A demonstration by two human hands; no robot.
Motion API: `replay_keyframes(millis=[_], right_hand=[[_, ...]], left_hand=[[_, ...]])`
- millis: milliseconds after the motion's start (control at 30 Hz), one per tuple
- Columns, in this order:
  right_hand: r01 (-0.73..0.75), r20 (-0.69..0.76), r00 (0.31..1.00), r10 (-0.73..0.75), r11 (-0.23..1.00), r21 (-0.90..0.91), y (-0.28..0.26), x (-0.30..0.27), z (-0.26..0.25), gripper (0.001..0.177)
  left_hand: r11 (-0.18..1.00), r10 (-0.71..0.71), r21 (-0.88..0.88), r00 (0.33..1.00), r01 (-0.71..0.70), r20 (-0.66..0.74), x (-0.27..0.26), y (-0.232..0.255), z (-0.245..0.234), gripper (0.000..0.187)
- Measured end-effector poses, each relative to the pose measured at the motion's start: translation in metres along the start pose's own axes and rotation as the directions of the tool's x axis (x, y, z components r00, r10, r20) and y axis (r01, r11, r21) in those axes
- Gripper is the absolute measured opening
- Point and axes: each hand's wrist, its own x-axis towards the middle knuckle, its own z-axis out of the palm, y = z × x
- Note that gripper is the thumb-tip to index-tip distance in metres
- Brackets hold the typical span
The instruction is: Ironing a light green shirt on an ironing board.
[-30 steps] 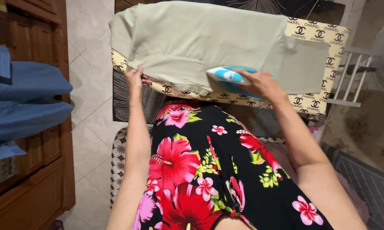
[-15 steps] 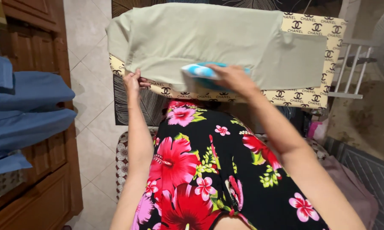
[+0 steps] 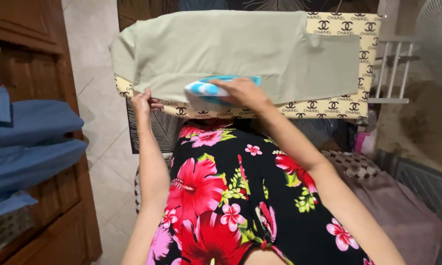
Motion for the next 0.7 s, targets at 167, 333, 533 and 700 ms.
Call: replay_keyframes(millis=[167, 333, 533, 700], right_hand=[[-0.207, 0.047, 0.977, 0.206, 0.978, 0.032, 0.000, -0.029, -0.018, 0.058], [-0.511, 0.071, 0.850, 0.522, 0.850, -0.130, 0.090, -0.097, -0.005, 0.065], [-0.580, -0.140, 0.641, 0.755, 0.595, 0.557, 0.029, -0.053, -0.006, 0.077], [-0.559, -0.201, 0.688, 0.697, 0.686, 0.467, -0.012, 0.012, -0.022, 0.076]], left_hand=[[0.999, -0.004, 0.032, 1.000, 0.005, -0.021, 0.018, -0.014, -0.005, 0.032], [0.999, -0.018, 0.039, 1.000, 0.019, -0.024, 0.026, -0.021, -0.012, 0.030], [0.998, -0.048, 0.051, 0.999, 0.047, 0.006, 0.022, -0.017, -0.012, 0.033], [0.996, -0.066, 0.056, 0.998, 0.066, -0.018, 0.015, -0.011, -0.008, 0.028]])
